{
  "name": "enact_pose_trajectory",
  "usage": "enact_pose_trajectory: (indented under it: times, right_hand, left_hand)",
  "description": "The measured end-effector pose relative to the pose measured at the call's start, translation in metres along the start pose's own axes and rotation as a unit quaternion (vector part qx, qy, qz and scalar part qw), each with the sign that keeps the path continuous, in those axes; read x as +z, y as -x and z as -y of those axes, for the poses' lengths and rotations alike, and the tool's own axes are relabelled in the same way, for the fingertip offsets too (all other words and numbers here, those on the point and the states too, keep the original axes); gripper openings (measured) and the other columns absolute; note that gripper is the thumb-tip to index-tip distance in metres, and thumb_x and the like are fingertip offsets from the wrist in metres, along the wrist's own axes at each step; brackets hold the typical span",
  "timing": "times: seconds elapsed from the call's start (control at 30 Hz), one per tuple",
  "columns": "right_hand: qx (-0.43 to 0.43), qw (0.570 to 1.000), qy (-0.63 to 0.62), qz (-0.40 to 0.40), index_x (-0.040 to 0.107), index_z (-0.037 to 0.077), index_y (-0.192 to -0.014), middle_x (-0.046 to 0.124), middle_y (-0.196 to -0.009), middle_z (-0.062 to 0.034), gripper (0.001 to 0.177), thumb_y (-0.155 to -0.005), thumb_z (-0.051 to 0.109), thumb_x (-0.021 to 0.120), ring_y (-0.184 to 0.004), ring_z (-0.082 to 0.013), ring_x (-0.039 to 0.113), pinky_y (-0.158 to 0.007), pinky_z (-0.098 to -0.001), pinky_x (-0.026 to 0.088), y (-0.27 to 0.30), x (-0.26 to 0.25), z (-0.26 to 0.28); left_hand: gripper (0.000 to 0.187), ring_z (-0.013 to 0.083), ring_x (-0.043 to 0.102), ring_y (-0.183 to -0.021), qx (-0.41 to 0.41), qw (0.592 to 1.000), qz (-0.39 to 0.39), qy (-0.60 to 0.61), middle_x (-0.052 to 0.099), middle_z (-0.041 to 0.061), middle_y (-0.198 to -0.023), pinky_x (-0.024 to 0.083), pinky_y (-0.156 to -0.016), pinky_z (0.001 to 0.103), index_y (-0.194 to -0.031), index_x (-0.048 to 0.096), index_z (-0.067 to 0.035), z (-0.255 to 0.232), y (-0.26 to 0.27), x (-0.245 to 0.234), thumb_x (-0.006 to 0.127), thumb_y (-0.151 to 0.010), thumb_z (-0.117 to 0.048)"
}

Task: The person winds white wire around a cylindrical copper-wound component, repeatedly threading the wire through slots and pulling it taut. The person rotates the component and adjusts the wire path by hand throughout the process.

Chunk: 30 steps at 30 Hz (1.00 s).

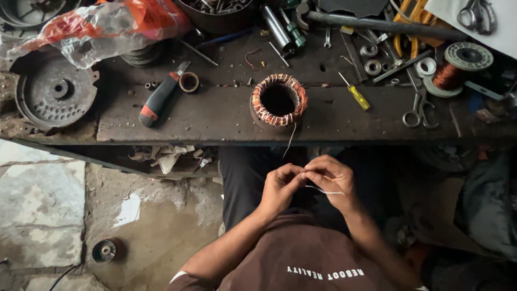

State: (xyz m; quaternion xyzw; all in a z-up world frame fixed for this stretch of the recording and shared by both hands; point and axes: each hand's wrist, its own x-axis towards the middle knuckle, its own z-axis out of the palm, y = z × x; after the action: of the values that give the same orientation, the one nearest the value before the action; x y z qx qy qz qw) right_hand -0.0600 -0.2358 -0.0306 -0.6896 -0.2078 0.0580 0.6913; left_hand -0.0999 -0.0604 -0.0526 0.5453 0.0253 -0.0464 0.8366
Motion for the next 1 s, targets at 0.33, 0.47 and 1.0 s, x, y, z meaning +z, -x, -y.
enact_pose_trajectory:
  times: [0.33,0.47,1.0]
  right_hand:
    - [0.063,0.973,-0.202,-0.089,0.073,0.001,-0.097,0.072,-0.093,-0.01,0.005,-0.093,0.002,0.075,-0.087,-0.0178,0.066,-0.084,-0.032,0.055,0.0,0.006,0.003]
    - [-0.005,0.984,-0.131,-0.12,0.072,0.001,-0.099,0.072,-0.097,-0.0093,0.008,-0.093,0.006,0.073,-0.089,-0.0172,0.067,-0.088,-0.0317,0.056,-0.02,-0.008,0.024]
    - [-0.101,0.983,0.153,-0.007,0.068,-0.003,-0.112,0.076,-0.1,-0.0105,0.013,-0.102,-0.001,0.075,-0.087,-0.0132,0.074,-0.072,-0.0227,0.057,-0.155,0.011,0.061]
  left_hand:
    - [0.013,0.0262,0.068,-0.087,0.26,0.92,0.055,-0.289,0.07,0.01,-0.095,0.054,-0.078,0.034,-0.102,0.07,-0.003,-0.06,0.002,0.001,0.076,-0.09,-0.004]
    - [0.043,0.0347,0.062,-0.097,0.411,0.804,-0.064,-0.425,0.068,0.013,-0.105,0.049,-0.085,0.045,-0.112,0.066,-0.005,-0.092,-0.024,-0.025,0.089,-0.078,-0.019]
    - [0.086,0.0331,0.058,-0.138,0.33,0.823,-0.105,-0.45,0.052,0.012,-0.152,0.054,-0.112,0.042,-0.146,0.053,-0.012,-0.108,-0.08,-0.065,0.095,-0.076,-0.041]
